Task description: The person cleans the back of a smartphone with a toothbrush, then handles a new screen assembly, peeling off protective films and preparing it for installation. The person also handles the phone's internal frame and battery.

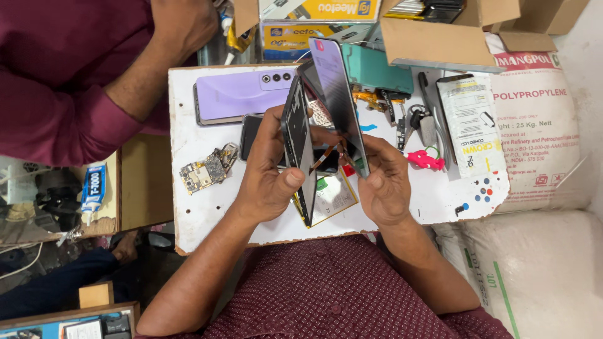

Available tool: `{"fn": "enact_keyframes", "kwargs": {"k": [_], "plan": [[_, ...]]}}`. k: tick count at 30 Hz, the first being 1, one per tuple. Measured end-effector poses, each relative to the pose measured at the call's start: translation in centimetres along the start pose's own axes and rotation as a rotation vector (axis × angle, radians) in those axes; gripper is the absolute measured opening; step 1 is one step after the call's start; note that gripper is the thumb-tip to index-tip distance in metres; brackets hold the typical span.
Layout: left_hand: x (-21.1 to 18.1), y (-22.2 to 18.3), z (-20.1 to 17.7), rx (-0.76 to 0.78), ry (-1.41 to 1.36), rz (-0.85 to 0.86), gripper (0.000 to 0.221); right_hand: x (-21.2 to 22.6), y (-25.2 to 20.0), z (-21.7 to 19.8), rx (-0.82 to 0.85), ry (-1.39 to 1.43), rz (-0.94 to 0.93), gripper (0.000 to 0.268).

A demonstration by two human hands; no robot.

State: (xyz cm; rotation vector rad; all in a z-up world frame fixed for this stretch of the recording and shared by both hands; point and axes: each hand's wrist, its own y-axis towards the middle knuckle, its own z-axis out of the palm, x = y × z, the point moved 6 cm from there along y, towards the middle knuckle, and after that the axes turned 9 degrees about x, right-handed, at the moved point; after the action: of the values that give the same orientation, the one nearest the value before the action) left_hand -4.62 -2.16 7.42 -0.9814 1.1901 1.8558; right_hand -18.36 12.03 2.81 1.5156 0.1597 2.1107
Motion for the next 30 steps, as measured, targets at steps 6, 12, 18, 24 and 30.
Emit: {"fn": "enact_keyframes", "kwargs": {"k": [6,12,18,24,30], "plan": [[0.2,0.0,-0.8,-0.16,0.098,0.039,0.095,1.1,0.5,1.7,-0.015,-0.153,-0.012,0.066],[1.3,-1.3,-2.4,-0.302,0.28,0.062,0.092,1.7,0.6,2.8,0.038,-0.347,-0.048,0.063],[2.1,-2.1,-3.7,-0.362,0.314,0.06,0.088,2.3,0.5,2.7,0.086,-0.57,-0.06,0.061],[0.9,-1.1,-3.0,-0.347,0.339,0.119,0.082,4.0,0.6,2.9,0.114,-0.789,-0.108,0.059],[1.0,-1.1,-2.9,-0.299,0.246,0.131,0.081,4.0,0.7,2.6,0.081,-0.785,-0.086,0.059]]}}
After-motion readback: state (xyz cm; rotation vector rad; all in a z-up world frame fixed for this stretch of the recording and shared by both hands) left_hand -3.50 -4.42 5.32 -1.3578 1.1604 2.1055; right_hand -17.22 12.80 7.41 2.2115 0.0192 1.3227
